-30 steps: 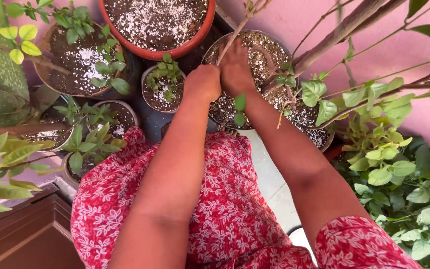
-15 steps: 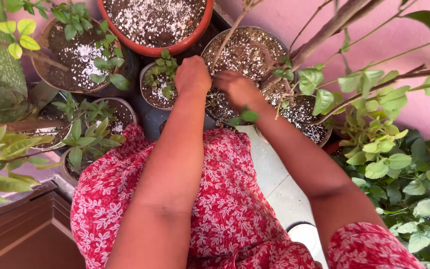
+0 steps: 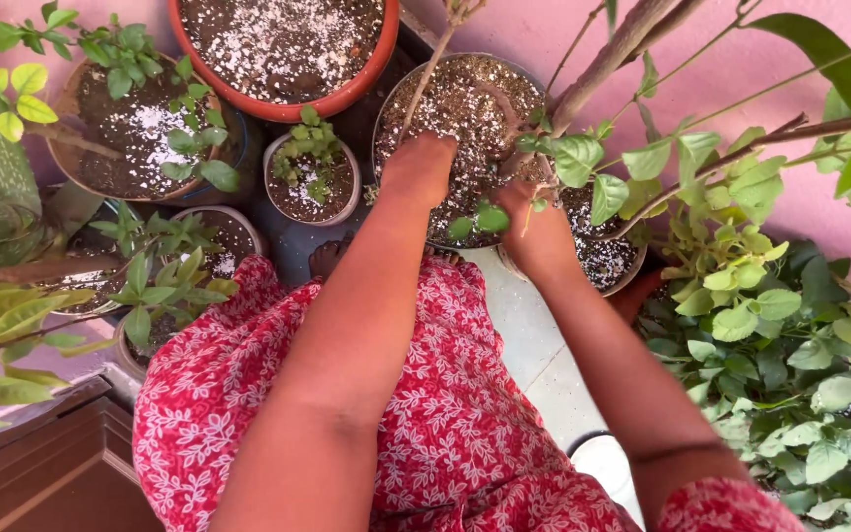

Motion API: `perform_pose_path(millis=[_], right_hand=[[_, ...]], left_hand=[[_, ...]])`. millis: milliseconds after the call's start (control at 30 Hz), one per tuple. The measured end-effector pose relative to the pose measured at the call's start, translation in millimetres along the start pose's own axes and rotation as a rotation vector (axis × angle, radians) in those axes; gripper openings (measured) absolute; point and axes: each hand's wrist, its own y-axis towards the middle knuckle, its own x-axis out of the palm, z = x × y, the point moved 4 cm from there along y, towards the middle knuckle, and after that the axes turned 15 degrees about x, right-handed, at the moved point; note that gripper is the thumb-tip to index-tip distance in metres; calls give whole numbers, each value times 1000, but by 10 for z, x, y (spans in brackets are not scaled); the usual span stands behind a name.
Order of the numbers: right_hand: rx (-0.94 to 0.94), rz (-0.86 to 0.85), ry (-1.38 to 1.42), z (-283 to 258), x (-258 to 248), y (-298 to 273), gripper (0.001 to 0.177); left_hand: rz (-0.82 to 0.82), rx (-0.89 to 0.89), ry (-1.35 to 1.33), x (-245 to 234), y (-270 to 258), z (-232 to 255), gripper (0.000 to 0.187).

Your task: The recorder adds white granular fertilizer or soil amendment from a plate to several potted plants and mixes it into the soil by hand.

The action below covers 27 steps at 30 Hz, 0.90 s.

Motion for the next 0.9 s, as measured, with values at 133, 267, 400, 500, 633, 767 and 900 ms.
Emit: perform_pose_path(millis=[133, 267, 400, 500, 633, 767, 900], right_hand=[[142, -37, -290, 554, 484, -166, 35], [-87, 219, -98, 206, 390, -127, 42], [-69, 273, 17, 217, 291, -74, 44], [142, 278, -41, 314, 328, -76, 41], [293, 304, -61, 246, 373, -57, 22], [444, 219, 1, 232, 424, -30, 21], [430, 256, 56, 432, 563, -89, 17]], left_hand=[[101, 11, 19, 246, 163, -22, 52], [-92, 140, 29, 581, 320, -132, 24], [77, -2, -107, -117, 44, 206, 27], [78, 34, -105, -184, 32, 247, 41], [126, 164, 24, 281, 326, 112, 65], [3, 127, -22, 115, 262, 376, 47], [91, 105, -93, 98, 235, 249, 16]])
